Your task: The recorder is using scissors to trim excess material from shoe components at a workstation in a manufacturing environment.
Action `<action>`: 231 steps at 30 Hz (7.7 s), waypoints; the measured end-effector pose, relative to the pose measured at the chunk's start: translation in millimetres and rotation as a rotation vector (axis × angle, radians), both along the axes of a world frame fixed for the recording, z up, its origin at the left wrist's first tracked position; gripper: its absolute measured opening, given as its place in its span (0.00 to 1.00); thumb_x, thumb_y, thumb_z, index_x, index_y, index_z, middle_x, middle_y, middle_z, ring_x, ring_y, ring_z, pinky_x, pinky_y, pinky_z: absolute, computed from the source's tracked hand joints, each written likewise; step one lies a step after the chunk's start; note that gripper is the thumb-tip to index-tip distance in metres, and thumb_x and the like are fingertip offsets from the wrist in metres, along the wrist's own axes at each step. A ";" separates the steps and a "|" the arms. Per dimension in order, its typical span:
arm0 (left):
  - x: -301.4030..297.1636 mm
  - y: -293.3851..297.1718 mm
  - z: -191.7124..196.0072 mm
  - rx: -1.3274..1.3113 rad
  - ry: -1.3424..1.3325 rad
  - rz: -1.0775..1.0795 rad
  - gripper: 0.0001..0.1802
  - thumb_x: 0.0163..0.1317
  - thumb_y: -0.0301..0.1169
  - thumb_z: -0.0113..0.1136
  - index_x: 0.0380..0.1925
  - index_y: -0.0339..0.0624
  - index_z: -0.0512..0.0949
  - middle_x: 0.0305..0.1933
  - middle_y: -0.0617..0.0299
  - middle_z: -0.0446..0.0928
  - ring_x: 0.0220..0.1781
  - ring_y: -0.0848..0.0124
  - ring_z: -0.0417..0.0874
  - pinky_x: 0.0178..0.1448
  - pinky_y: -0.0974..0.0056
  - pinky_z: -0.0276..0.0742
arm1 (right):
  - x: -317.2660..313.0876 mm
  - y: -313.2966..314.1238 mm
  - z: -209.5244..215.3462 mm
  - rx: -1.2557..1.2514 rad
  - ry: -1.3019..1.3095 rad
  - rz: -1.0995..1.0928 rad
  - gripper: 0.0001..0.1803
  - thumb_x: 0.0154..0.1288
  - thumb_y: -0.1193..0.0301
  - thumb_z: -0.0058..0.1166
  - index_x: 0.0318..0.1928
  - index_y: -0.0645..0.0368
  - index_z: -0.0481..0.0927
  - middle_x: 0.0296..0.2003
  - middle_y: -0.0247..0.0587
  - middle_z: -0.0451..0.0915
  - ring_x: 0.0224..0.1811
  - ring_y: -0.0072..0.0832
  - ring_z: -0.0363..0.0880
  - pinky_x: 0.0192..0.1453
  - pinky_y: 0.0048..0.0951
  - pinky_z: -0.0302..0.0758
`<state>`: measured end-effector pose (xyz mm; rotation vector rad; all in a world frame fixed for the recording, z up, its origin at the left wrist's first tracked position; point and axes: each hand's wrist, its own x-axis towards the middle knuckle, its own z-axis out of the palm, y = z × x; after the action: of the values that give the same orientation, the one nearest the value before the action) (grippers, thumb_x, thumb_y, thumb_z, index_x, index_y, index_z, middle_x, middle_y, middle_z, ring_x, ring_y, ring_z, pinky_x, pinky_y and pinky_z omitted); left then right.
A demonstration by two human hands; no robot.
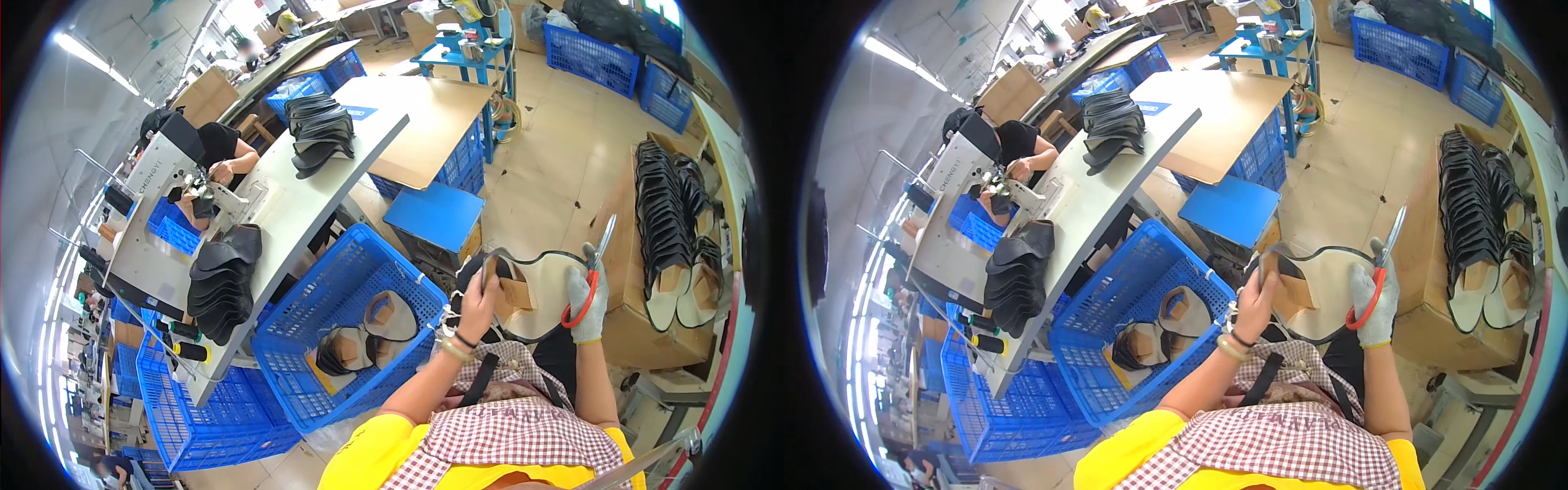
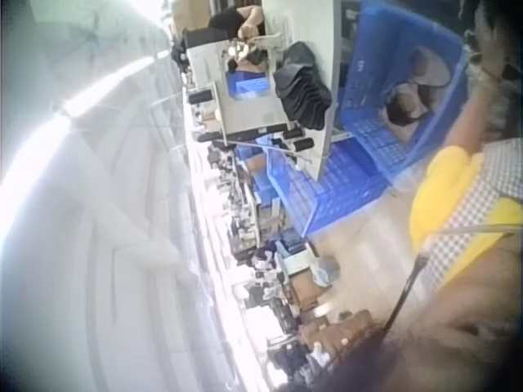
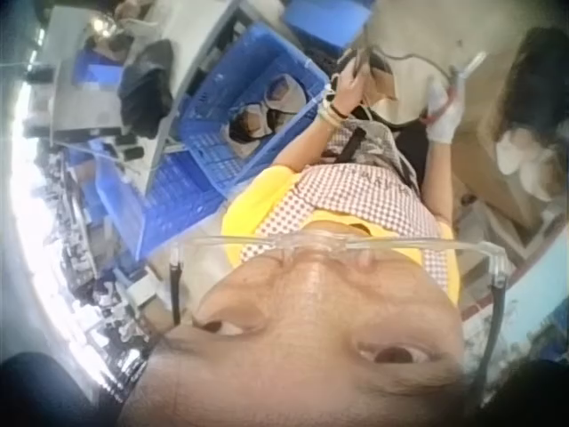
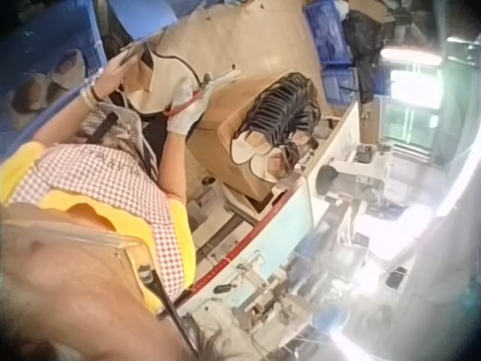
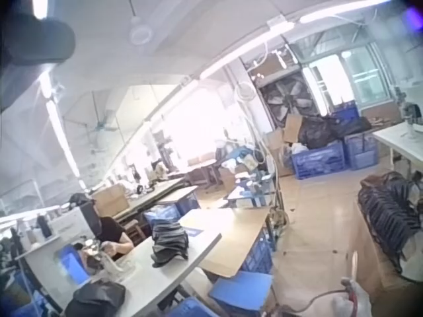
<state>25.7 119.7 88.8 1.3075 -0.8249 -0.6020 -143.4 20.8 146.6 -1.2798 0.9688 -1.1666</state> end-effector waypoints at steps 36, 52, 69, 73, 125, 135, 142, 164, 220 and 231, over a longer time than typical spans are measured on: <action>-76.1 1.8 -61.6 0.369 0.078 -0.700 0.09 0.63 0.26 0.56 0.25 0.35 0.70 0.19 0.64 0.73 0.18 0.77 0.76 0.22 0.71 0.69 | -58.0 -104.3 -75.2 -0.066 0.852 -0.296 0.29 0.57 0.46 0.53 0.50 0.55 0.76 0.46 0.55 0.78 0.50 0.50 0.76 0.53 0.44 0.72; -68.7 -29.3 1.5 0.416 -0.869 -0.005 0.18 0.47 0.38 0.70 0.31 0.38 0.76 0.42 0.53 0.69 0.39 0.53 0.78 0.38 0.54 0.77 | -134.6 46.7 -29.0 0.645 0.051 0.428 0.41 0.60 0.60 0.59 0.70 0.57 0.55 0.30 0.36 0.77 0.23 0.17 0.74 0.25 0.16 0.71; -56.9 -7.2 -20.7 -0.053 -0.788 -0.168 0.05 0.49 0.18 0.62 0.27 0.37 0.78 0.30 0.57 0.74 0.34 0.60 0.75 0.37 0.61 0.71 | -141.2 40.4 -59.6 1.004 -0.347 0.908 0.42 0.65 0.52 0.54 0.72 0.50 0.51 0.34 0.43 0.81 0.24 0.20 0.80 0.24 0.15 0.76; -58.0 -4.6 -17.8 -0.077 -0.776 -0.195 0.06 0.48 0.18 0.64 0.27 0.38 0.78 0.30 0.58 0.74 0.33 0.61 0.74 0.37 0.61 0.70 | -131.4 35.7 -57.8 1.033 -0.323 0.895 0.40 0.65 0.52 0.54 0.71 0.51 0.52 0.34 0.42 0.81 0.23 0.19 0.79 0.22 0.15 0.75; -93.1 25.7 -53.6 0.347 0.279 -0.663 0.01 0.63 0.23 0.57 0.31 0.39 0.76 0.35 0.70 0.73 0.40 0.82 0.71 0.47 0.76 0.65 | -80.8 93.3 -41.4 1.118 -0.487 0.126 0.19 0.69 0.48 0.44 0.49 0.45 0.68 0.22 0.29 0.70 0.12 0.14 0.59 0.12 0.15 0.56; -67.8 51.8 -49.9 0.417 0.110 -0.871 0.03 0.58 0.25 0.60 0.28 0.39 0.76 0.36 0.65 0.76 0.65 0.69 0.64 0.67 0.61 0.55 | -106.8 89.1 -42.9 1.050 -0.301 0.257 0.24 0.71 0.56 0.46 0.62 0.50 0.65 0.24 0.29 0.70 0.14 0.12 0.59 0.13 0.14 0.56; -44.5 76.3 -32.0 0.472 -0.064 -0.930 0.04 0.56 0.19 0.59 0.31 0.37 0.75 0.65 0.48 0.66 0.66 0.68 0.66 0.54 0.69 0.70 | -118.9 104.7 -30.3 1.045 -0.157 0.352 0.31 0.71 0.55 0.46 0.69 0.50 0.57 0.25 0.26 0.70 0.17 0.09 0.60 0.18 0.10 0.58; -74.9 -13.3 -45.1 0.430 -0.205 -0.564 0.08 0.54 0.27 0.62 0.23 0.34 0.76 0.24 0.53 0.73 0.24 0.61 0.76 0.32 0.61 0.71 | -122.0 74.0 -21.2 1.040 -0.048 0.508 0.34 0.69 0.52 0.47 0.70 0.50 0.56 0.26 0.26 0.73 0.17 0.09 0.61 0.19 0.11 0.59; -57.3 11.2 -34.9 0.062 -0.241 -0.844 0.05 0.46 0.22 0.58 0.18 0.36 0.71 0.71 0.41 0.53 0.72 0.43 0.56 0.69 0.53 0.58 | -101.5 67.9 -37.6 1.184 -0.245 0.188 0.18 0.70 0.50 0.44 0.44 0.49 0.71 0.23 0.29 0.72 0.13 0.13 0.60 0.13 0.14 0.57; -78.1 -50.0 -37.4 0.496 -0.364 -0.323 0.11 0.56 0.32 0.63 0.27 0.37 0.72 0.21 0.52 0.73 0.25 0.57 0.78 0.29 0.58 0.73 | -92.8 59.6 -29.6 0.943 -0.025 0.313 0.26 0.72 0.53 0.43 0.64 0.50 0.62 0.25 0.28 0.71 0.17 0.11 0.60 0.19 0.13 0.59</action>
<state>-52.5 69.7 51.4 1.7834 -1.2534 -0.8751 -236.2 80.4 117.0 -0.6058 1.0593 -0.3686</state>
